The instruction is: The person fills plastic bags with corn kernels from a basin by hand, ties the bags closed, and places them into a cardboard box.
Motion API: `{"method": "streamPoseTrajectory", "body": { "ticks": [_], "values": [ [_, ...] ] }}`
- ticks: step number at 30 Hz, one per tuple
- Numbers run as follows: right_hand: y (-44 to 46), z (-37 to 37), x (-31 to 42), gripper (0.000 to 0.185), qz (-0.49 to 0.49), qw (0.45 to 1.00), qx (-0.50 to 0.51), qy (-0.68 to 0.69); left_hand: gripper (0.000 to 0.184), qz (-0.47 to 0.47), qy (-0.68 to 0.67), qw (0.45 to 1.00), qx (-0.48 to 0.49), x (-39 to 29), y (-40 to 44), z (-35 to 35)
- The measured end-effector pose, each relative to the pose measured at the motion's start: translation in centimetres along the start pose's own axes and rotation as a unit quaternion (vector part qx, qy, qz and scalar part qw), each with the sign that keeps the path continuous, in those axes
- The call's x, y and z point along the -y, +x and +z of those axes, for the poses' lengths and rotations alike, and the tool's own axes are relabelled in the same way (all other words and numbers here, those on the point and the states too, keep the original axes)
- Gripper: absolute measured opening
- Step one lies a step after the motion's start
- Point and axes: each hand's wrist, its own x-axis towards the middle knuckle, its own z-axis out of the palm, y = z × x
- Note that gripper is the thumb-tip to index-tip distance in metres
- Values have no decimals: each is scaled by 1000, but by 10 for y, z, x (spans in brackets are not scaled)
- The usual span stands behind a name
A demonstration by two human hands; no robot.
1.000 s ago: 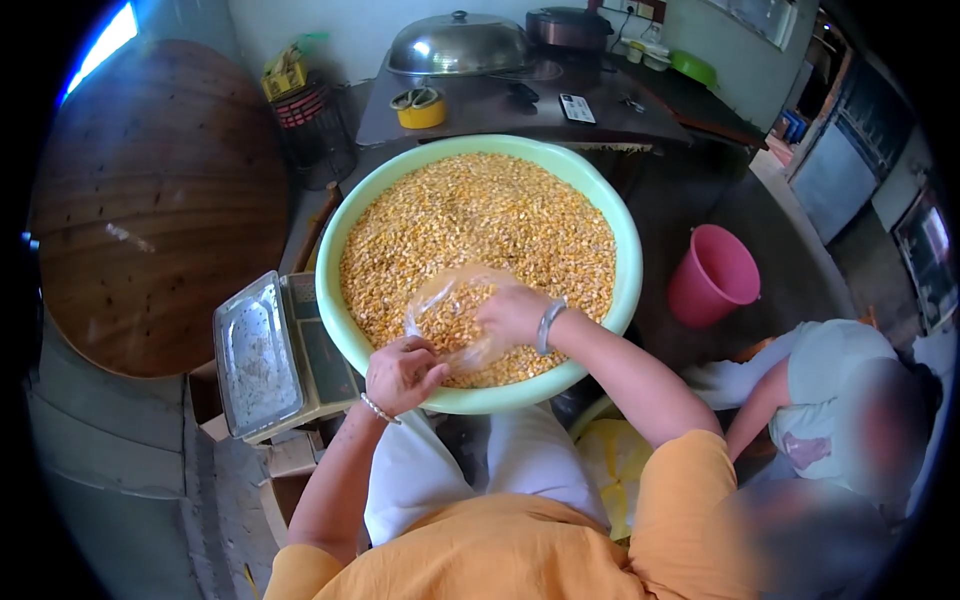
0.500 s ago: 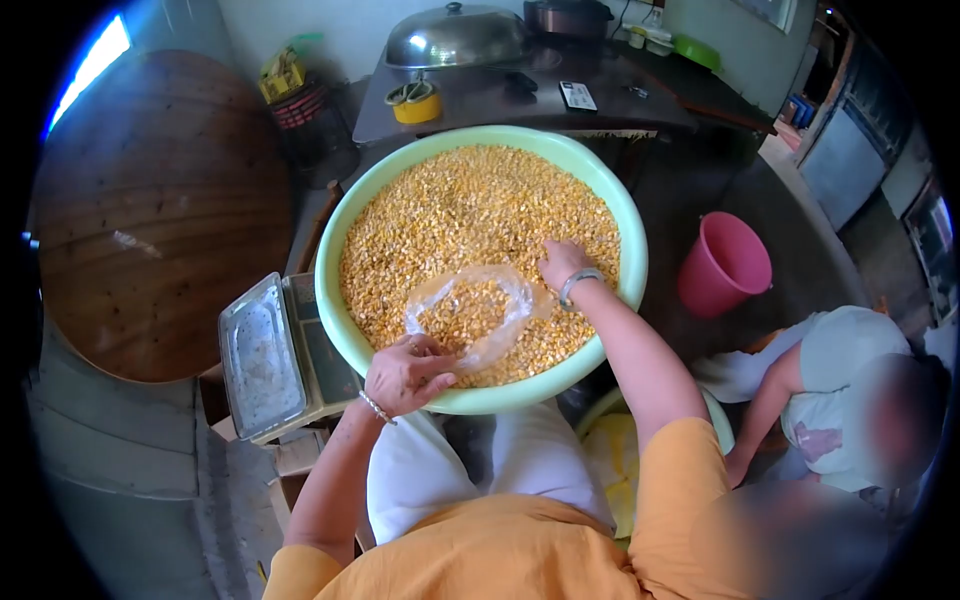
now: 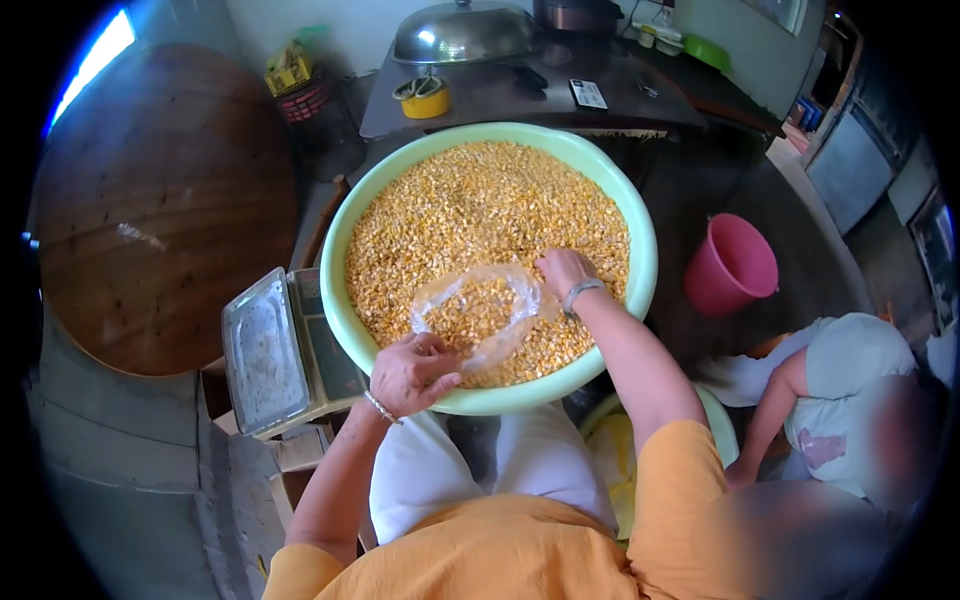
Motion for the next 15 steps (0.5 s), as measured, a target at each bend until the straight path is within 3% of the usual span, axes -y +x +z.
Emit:
{"method": "streamPoseTrajectory", "body": {
  "ticks": [4, 8, 9, 11, 15],
  "values": [
    [4, -5, -2, 35, 44, 991, -62, 108, 19, 1, 5, 1000, -6, -1, -4, 0],
    [6, -37, 19, 33, -37, 958, -114, 260, 18, -13, 6, 1000, -1, -1, -6, 0],
    [1, -42, 35, 34, -87, 914, -122, 378, 17, -12, 5, 1000, 1, 0, -6, 2],
    [1, -38, 57, 33, -147, 899, -25, 412, 17, -10, 9, 1000, 2, 2, -5, 3],
    [-30, -14, 109, 28, -298, 893, 62, 331, 15, -26, 16, 999, -10, 3, -8, 6]
  ]
}}
